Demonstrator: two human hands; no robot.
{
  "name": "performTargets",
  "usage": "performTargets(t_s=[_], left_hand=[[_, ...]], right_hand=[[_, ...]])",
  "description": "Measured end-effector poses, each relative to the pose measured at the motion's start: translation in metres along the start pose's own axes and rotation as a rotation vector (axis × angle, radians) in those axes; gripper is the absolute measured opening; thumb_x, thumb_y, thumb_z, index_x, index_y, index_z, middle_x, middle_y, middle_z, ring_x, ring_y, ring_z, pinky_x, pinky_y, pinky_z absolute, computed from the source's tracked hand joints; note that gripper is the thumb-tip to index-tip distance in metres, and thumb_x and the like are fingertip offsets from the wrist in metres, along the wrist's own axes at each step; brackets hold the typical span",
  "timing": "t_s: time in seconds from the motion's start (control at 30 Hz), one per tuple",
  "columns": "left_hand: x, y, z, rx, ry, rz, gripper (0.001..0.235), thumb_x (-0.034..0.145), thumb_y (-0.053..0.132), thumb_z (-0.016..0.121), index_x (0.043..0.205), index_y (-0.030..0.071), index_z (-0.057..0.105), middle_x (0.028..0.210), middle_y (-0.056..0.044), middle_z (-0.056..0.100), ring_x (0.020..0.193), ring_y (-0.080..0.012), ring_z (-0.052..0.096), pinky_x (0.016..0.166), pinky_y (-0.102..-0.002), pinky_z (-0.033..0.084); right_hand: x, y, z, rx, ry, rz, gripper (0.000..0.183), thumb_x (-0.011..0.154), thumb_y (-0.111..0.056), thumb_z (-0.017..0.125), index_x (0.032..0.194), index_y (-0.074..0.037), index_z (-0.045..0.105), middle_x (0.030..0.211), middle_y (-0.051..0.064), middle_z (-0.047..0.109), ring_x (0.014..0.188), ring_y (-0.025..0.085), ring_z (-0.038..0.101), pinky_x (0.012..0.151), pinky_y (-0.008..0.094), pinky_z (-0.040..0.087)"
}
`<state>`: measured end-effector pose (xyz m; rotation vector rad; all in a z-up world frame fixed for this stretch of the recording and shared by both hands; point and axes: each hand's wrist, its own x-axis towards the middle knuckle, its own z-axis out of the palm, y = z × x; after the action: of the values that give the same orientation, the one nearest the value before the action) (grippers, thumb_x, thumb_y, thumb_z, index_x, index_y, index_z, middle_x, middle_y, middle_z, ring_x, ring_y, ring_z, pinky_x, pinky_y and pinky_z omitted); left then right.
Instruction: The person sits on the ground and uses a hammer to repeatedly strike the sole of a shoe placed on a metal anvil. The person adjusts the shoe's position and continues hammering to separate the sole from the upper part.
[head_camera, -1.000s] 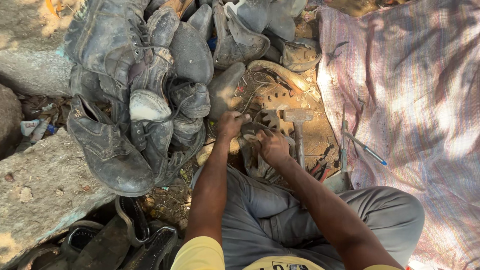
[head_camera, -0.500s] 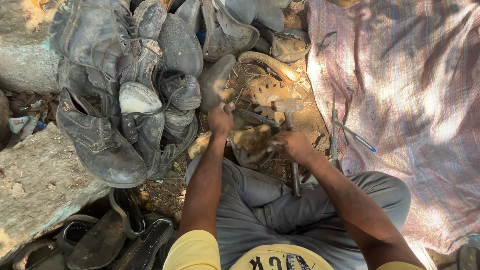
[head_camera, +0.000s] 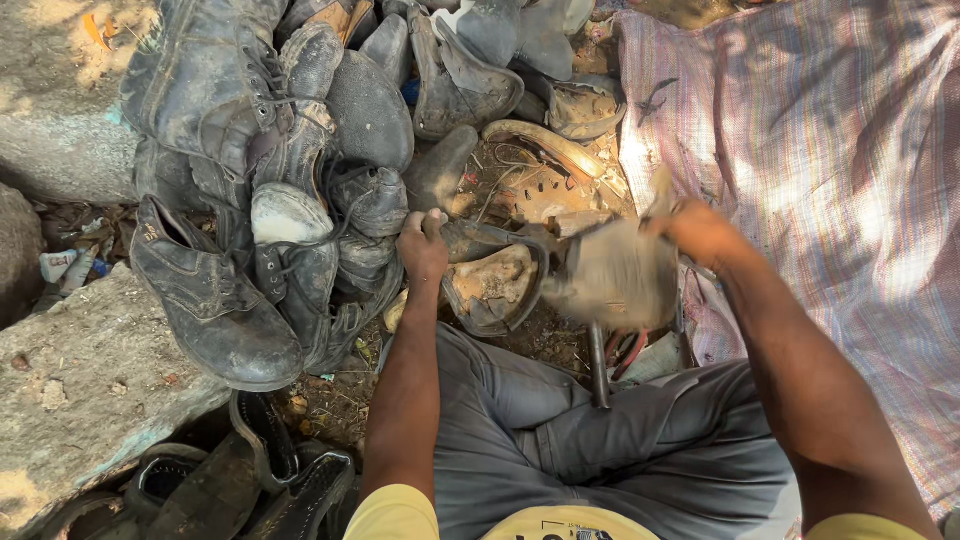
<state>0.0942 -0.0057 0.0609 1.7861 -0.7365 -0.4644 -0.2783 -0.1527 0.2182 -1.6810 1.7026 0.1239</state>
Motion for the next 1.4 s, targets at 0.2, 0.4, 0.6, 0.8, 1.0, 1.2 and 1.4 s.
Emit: performTargets(t_s=[0.2,0.4,0.6,0.8,1.0,1.2,1.4], left_hand=[[-0.004,0.004,-0.002,-0.037,0.008,0.013,0.032,0.099,0.03,0.064,0.094,-0.001,0.073,0.09,-0.017,0.078,0.08,-0.0291,0.074,0.074,-0.041,0.054],[-0.006,-0.003,0.002,-0.026,0.037,0.043,0.031,0.1,0.03,0.063,0.094,0.001,0.073,0.091,-0.016,0.078,0.083,-0.0324,0.075,0.078,-0.042,0.056],[-0.001,-0.003,0.007,0.065,0.035,0.017,0.03,0.099,0.031,0.063,0.095,0.002,0.073,0.091,-0.016,0.078,0.084,-0.0369,0.074,0.078,-0.046,0.054],[0.008,-0.014,0.021,0.134,0.064,-0.056,0.033,0.096,0.037,0.065,0.097,0.005,0.075,0.09,-0.019,0.076,0.084,-0.0392,0.073,0.076,-0.048,0.054],[0.005,-0.02,0.028,0.199,0.068,-0.11,0.035,0.096,0.039,0.066,0.098,0.005,0.075,0.091,-0.021,0.075,0.083,-0.041,0.072,0.074,-0.049,0.054],[0.009,-0.03,0.037,0.193,0.059,-0.098,0.038,0.096,0.043,0.068,0.105,0.006,0.075,0.096,-0.022,0.075,0.087,-0.0399,0.073,0.079,-0.047,0.056],[-0.018,-0.02,0.036,0.379,-0.288,-0.253,0.088,0.093,0.046,0.075,0.149,-0.002,0.027,0.109,-0.028,0.069,0.087,-0.042,0.072,0.079,-0.049,0.057]], right_hand=[[-0.01,-0.068,0.001,0.699,0.026,-0.418,0.027,0.095,-0.025,0.069,0.109,-0.002,0.067,0.106,0.011,0.069,0.098,0.023,0.072,0.079,0.036,0.063],[-0.046,-0.094,0.213,-0.496,0.108,-1.197,0.093,0.076,-0.037,0.07,0.154,-0.006,0.031,0.158,0.025,0.043,0.141,0.046,0.047,0.11,0.054,0.032],[-0.025,-0.073,0.266,-0.642,-0.028,-0.766,0.054,0.108,-0.035,0.052,0.153,-0.008,0.042,0.137,0.022,0.057,0.115,0.035,0.063,0.103,0.049,0.044],[-0.043,-0.056,0.265,-0.415,0.136,-0.914,0.045,0.085,-0.051,0.072,0.109,-0.013,0.069,0.113,0.017,0.069,0.115,0.033,0.063,0.104,0.048,0.04],[-0.04,-0.058,0.264,-0.36,0.09,-0.987,0.04,0.087,-0.035,0.068,0.12,-0.012,0.07,0.106,0.015,0.073,0.105,0.035,0.068,0.087,0.048,0.051],[-0.037,-0.053,0.276,-0.403,0.108,-0.96,0.041,0.091,-0.051,0.068,0.102,-0.013,0.073,0.085,0.012,0.074,0.079,0.033,0.07,0.07,0.05,0.054],[0.016,-0.038,0.262,-0.162,0.184,-0.791,0.029,0.105,-0.043,0.064,0.099,-0.016,0.073,0.08,0.006,0.075,0.056,0.017,0.063,0.049,0.039,0.055]])
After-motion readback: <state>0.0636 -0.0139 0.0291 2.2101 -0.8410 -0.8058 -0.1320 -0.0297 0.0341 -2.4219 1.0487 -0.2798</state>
